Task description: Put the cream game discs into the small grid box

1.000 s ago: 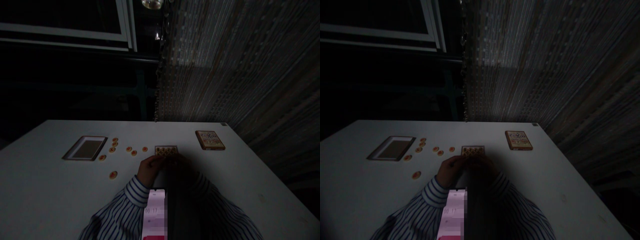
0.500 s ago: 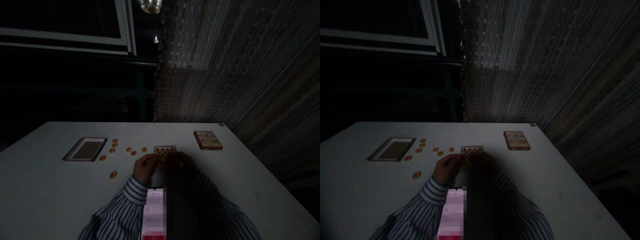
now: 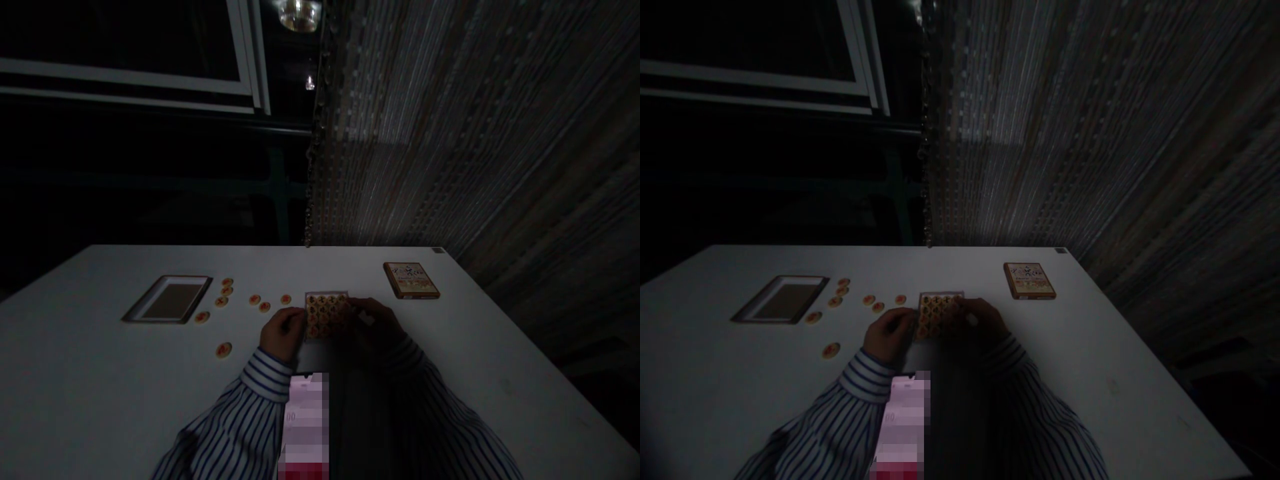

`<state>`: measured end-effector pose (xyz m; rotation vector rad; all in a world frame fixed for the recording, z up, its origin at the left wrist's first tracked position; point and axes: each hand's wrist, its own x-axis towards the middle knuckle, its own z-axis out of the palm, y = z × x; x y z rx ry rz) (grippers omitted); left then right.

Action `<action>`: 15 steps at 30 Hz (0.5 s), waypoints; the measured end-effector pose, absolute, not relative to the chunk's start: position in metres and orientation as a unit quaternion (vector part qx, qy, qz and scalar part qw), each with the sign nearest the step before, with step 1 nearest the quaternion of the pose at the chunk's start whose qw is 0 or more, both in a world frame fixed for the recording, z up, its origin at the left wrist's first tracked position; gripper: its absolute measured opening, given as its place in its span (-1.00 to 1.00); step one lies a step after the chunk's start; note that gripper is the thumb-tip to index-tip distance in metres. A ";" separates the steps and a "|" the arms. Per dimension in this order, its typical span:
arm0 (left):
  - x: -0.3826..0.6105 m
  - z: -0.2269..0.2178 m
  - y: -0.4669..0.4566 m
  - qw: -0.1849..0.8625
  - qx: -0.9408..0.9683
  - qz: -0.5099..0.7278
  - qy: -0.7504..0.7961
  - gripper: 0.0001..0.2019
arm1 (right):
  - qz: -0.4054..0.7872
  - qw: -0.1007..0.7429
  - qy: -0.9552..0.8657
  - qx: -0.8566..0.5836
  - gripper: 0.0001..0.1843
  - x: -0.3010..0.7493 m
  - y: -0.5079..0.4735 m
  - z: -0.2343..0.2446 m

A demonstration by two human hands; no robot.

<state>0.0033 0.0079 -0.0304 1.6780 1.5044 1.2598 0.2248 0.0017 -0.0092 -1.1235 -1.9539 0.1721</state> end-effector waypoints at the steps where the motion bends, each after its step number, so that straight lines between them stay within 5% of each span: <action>1: 0.003 -0.033 0.008 0.269 0.637 0.458 0.559 -0.77 | 0.071 0.423 -0.779 -0.458 -0.69 0.227 0.002 -0.010; 15: 0.005 -0.035 0.007 0.214 0.690 0.427 0.544 -0.78 | 0.087 0.390 -0.776 -0.488 -0.73 0.239 0.009 -0.029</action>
